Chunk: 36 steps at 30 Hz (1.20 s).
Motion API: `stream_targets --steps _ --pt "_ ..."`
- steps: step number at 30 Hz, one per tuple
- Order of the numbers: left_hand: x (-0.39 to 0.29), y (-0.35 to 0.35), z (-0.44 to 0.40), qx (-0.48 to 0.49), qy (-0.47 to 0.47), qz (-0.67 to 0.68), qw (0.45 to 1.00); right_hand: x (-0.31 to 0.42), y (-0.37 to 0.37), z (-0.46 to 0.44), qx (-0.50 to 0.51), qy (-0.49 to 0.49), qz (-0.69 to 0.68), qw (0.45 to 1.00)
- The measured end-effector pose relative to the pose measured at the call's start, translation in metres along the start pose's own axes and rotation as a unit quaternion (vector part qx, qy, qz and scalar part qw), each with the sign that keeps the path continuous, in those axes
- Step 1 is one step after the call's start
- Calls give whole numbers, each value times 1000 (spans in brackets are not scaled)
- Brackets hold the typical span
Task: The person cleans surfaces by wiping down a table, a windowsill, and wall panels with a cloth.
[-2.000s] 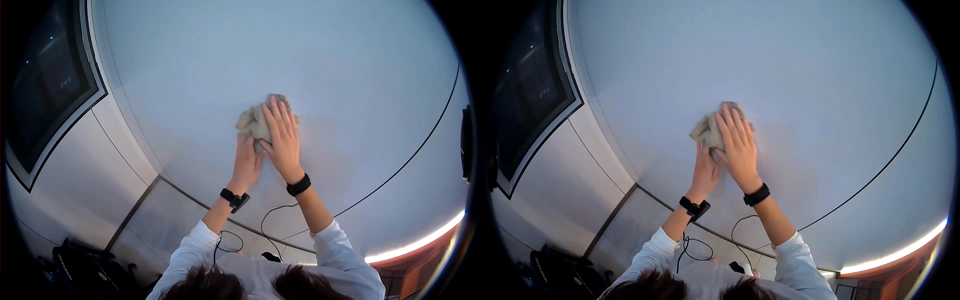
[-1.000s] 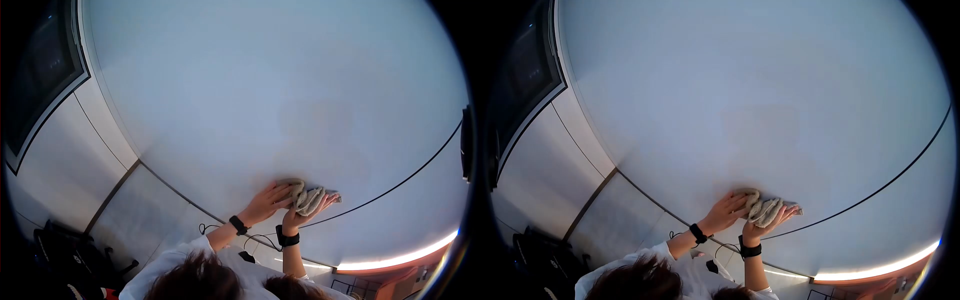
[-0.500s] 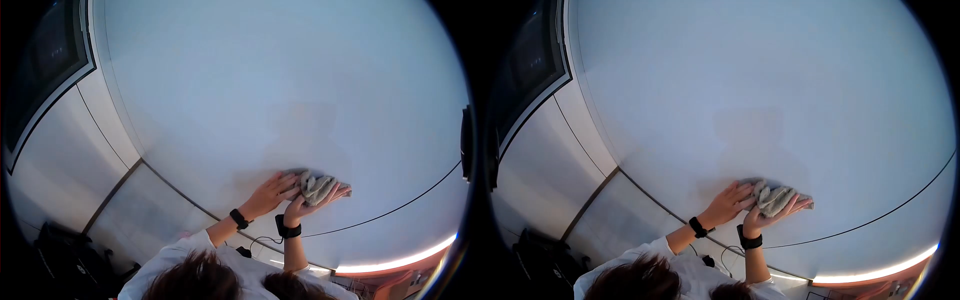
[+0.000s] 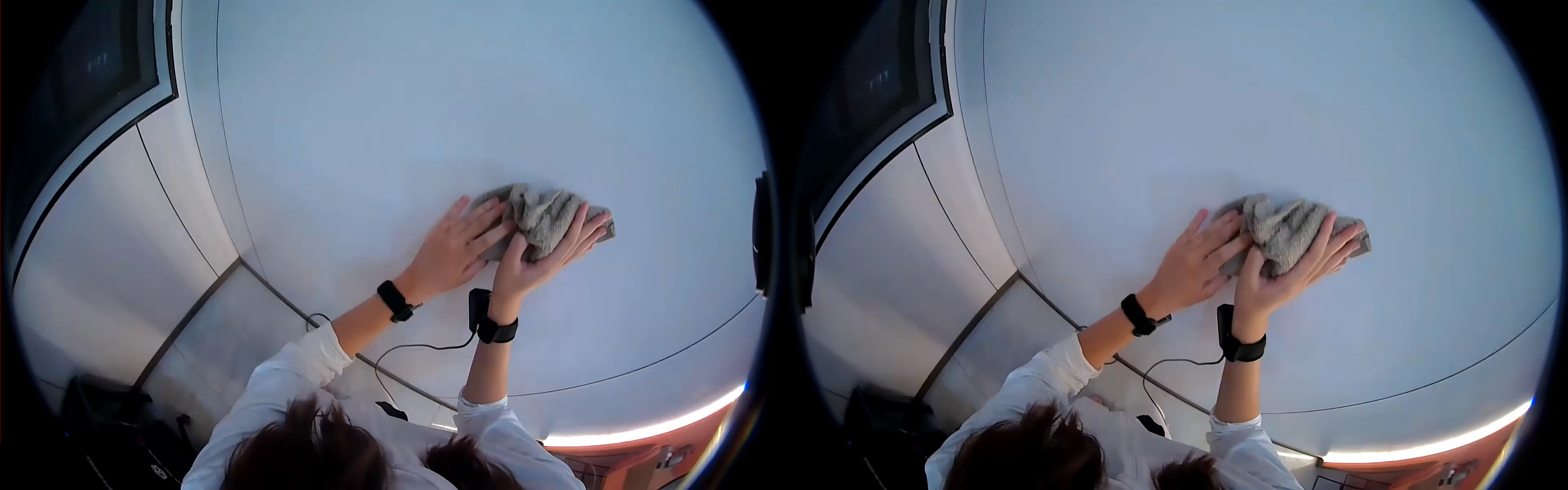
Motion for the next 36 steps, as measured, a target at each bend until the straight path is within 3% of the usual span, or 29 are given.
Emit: stream_targets --steps 9,13,19,23,36 --pt "7 -27 -1 -105 -45 -33 993 31 21 -27 63 -45 -57 995" --pt "21 -28 -2 -60 -77 -93 991 41 27 -39 88 -44 -82 992" --pt "18 -47 -21 -77 -124 -79 986 54 24 -55 105 -26 -105 989" --pt "15 -45 -28 -178 -135 -32 974 54 32 -51 144 -12 -102 984" --pt "36 -52 -17 -70 -133 -121 981 62 54 -59 143 -30 -145 979"
Point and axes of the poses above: each hand's wrist, its own z-axis away from the middle knuckle, its own y-axis out of the palm, x = y × z, the point moved 5 cm from there along -z, towards the middle knuckle, and after that the axes turned 8 degrees about -y, right-handed, at the moved point
